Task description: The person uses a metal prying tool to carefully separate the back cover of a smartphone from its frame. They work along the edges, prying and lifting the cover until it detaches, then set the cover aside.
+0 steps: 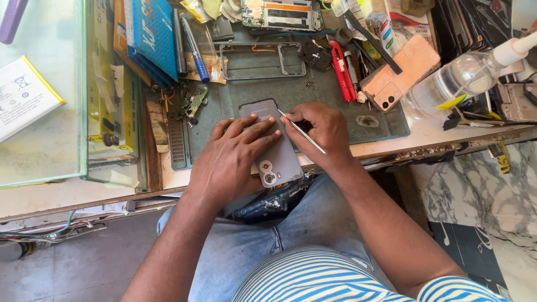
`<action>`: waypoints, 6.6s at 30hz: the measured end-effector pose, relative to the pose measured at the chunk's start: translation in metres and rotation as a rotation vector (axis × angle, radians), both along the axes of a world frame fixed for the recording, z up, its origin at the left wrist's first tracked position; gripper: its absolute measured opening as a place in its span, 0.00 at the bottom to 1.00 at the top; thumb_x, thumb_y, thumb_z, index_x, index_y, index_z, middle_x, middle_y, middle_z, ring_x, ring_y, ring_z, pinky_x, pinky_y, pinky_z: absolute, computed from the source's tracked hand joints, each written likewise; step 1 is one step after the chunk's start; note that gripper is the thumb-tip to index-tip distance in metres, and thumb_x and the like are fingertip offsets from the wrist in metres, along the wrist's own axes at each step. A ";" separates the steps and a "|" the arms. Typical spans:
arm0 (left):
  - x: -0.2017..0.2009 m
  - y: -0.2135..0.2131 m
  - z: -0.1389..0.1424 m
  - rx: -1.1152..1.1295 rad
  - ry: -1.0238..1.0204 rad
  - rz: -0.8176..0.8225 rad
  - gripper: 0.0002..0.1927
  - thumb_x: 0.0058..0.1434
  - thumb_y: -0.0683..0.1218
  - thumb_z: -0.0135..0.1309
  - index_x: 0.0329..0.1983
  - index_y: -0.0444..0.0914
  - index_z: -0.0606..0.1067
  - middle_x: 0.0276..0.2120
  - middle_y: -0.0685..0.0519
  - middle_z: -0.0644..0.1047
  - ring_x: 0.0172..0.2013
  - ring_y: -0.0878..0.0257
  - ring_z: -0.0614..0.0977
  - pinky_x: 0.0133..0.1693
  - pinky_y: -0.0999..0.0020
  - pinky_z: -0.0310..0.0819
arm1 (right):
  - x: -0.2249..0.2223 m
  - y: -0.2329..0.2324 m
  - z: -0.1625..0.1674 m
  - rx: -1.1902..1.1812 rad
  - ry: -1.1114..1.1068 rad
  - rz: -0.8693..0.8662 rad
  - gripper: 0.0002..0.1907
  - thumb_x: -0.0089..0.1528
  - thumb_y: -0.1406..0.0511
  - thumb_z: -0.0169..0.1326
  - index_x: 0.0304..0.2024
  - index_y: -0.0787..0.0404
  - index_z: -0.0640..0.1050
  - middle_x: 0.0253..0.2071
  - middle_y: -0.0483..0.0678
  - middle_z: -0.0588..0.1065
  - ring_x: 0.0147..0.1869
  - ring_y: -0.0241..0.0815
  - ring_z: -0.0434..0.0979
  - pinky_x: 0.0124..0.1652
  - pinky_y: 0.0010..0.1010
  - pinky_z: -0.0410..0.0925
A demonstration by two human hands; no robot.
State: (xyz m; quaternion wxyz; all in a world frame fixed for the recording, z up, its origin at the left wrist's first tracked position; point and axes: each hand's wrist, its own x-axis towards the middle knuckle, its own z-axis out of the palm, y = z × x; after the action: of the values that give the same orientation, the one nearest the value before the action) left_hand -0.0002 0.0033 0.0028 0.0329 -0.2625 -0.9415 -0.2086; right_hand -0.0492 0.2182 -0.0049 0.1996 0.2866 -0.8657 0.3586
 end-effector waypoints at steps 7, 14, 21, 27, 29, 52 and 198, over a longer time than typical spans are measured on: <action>0.000 0.000 0.003 0.017 0.005 0.001 0.43 0.41 0.53 0.68 0.65 0.48 0.71 0.65 0.54 0.69 0.67 0.54 0.64 0.67 0.50 0.50 | -0.004 -0.008 0.005 0.108 0.015 -0.072 0.07 0.61 0.67 0.65 0.35 0.64 0.80 0.36 0.51 0.81 0.40 0.50 0.83 0.38 0.39 0.73; -0.001 0.007 0.002 0.002 0.000 -0.008 0.44 0.39 0.52 0.68 0.65 0.48 0.72 0.65 0.55 0.70 0.67 0.54 0.64 0.66 0.50 0.50 | -0.005 -0.003 0.007 0.170 -0.013 -0.089 0.07 0.62 0.66 0.64 0.36 0.64 0.80 0.35 0.52 0.81 0.40 0.53 0.82 0.37 0.41 0.71; 0.004 0.005 0.007 0.026 0.027 -0.009 0.43 0.40 0.54 0.69 0.64 0.49 0.72 0.67 0.57 0.68 0.68 0.56 0.65 0.67 0.52 0.52 | -0.005 0.002 0.004 -0.176 -0.192 -0.103 0.07 0.63 0.65 0.65 0.37 0.62 0.81 0.31 0.48 0.82 0.32 0.36 0.82 0.32 0.28 0.72; 0.006 0.006 0.005 -0.028 -0.018 0.011 0.43 0.41 0.53 0.68 0.65 0.51 0.72 0.67 0.59 0.67 0.68 0.57 0.63 0.67 0.53 0.50 | -0.012 0.013 0.010 -0.245 -0.275 -0.037 0.05 0.68 0.68 0.59 0.45 0.63 0.80 0.35 0.47 0.82 0.36 0.29 0.83 0.35 0.23 0.74; 0.008 0.005 0.005 0.004 -0.007 0.010 0.42 0.42 0.53 0.68 0.64 0.51 0.72 0.68 0.58 0.67 0.68 0.57 0.64 0.68 0.53 0.51 | -0.016 0.015 0.015 -0.161 -0.252 -0.007 0.06 0.68 0.67 0.59 0.46 0.62 0.81 0.37 0.48 0.82 0.37 0.34 0.82 0.37 0.26 0.73; 0.009 -0.003 0.002 0.059 0.001 -0.013 0.42 0.41 0.51 0.67 0.65 0.49 0.72 0.68 0.57 0.68 0.68 0.56 0.64 0.68 0.54 0.51 | -0.040 0.016 0.044 0.452 0.131 0.052 0.07 0.66 0.67 0.58 0.39 0.63 0.73 0.35 0.52 0.72 0.37 0.52 0.76 0.35 0.44 0.68; 0.005 0.007 0.005 -0.038 -0.002 0.006 0.45 0.40 0.54 0.68 0.66 0.52 0.70 0.68 0.56 0.67 0.66 0.54 0.65 0.61 0.50 0.55 | 0.001 0.013 -0.002 0.002 0.006 0.082 0.07 0.60 0.72 0.64 0.41 0.66 0.82 0.42 0.55 0.82 0.46 0.50 0.85 0.45 0.36 0.75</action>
State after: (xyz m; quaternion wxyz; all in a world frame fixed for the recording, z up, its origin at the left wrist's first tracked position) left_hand 0.0050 0.0105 0.0073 0.0275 -0.2597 -0.9462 -0.1910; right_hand -0.0479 0.2307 -0.0069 0.1871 0.3233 -0.8530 0.3646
